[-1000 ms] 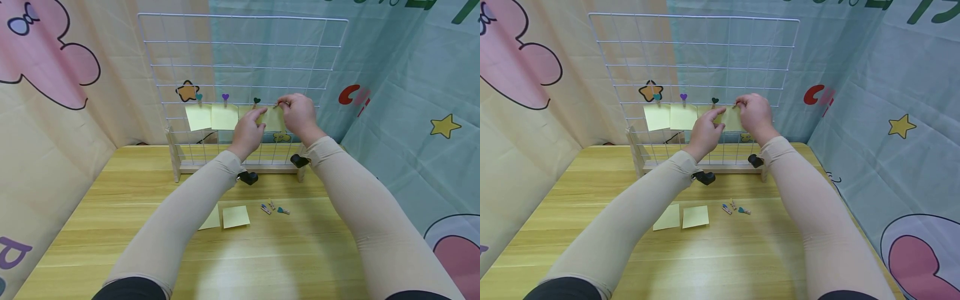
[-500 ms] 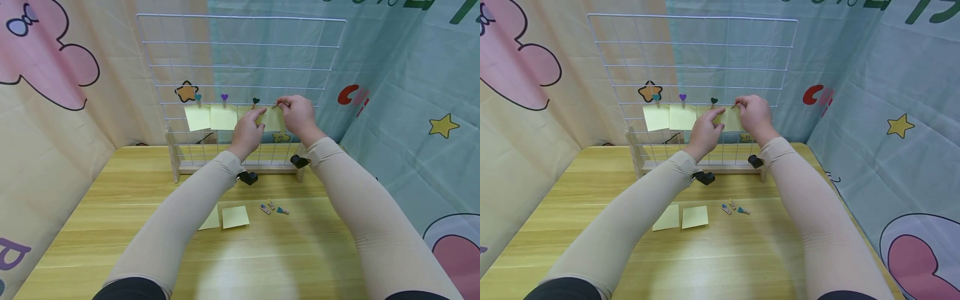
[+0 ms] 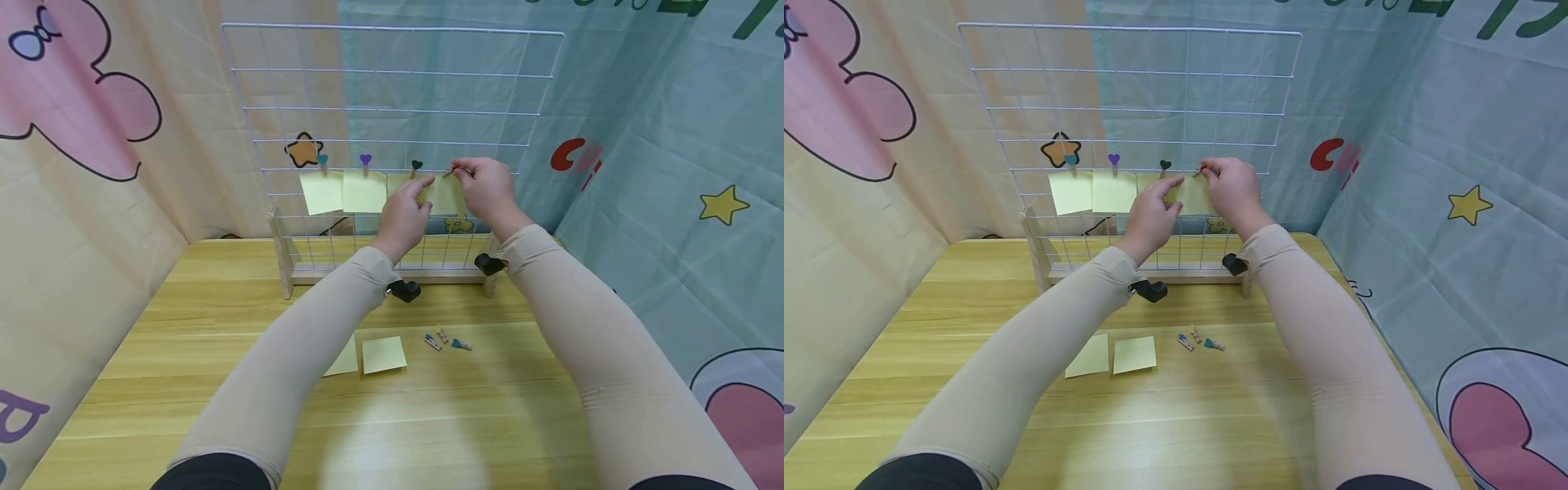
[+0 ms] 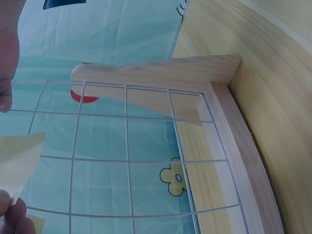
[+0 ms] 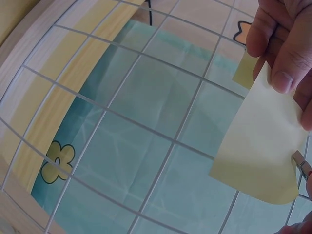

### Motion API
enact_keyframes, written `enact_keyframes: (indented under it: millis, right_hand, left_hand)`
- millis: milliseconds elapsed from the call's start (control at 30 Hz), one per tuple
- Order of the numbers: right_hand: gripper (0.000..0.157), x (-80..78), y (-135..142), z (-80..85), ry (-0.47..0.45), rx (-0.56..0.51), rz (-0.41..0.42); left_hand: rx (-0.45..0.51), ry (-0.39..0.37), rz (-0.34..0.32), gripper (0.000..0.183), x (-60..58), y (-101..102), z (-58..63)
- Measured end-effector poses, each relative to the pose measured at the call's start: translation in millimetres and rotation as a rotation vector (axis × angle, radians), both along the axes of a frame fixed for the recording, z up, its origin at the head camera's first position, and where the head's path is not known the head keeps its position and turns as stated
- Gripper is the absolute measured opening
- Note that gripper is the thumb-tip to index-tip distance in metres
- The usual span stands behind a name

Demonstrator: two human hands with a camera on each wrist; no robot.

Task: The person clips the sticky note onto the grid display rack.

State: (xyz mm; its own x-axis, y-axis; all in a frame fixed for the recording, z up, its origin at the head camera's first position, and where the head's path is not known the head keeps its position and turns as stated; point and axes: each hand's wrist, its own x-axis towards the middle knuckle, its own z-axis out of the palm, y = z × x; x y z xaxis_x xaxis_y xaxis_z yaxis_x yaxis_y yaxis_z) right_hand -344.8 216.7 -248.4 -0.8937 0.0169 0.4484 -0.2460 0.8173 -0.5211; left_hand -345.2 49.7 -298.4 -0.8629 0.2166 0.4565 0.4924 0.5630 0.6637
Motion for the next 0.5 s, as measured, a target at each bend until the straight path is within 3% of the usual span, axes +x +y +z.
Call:
enact_keyframes:
  millis: [500]
  right_hand:
    - [0.034,2.3,0.0,-1.2,0.023,0.015,0.018]
  left_hand:
    - [0.007,0.018,0.002,0.050,-1.1,0.6,-2.3]
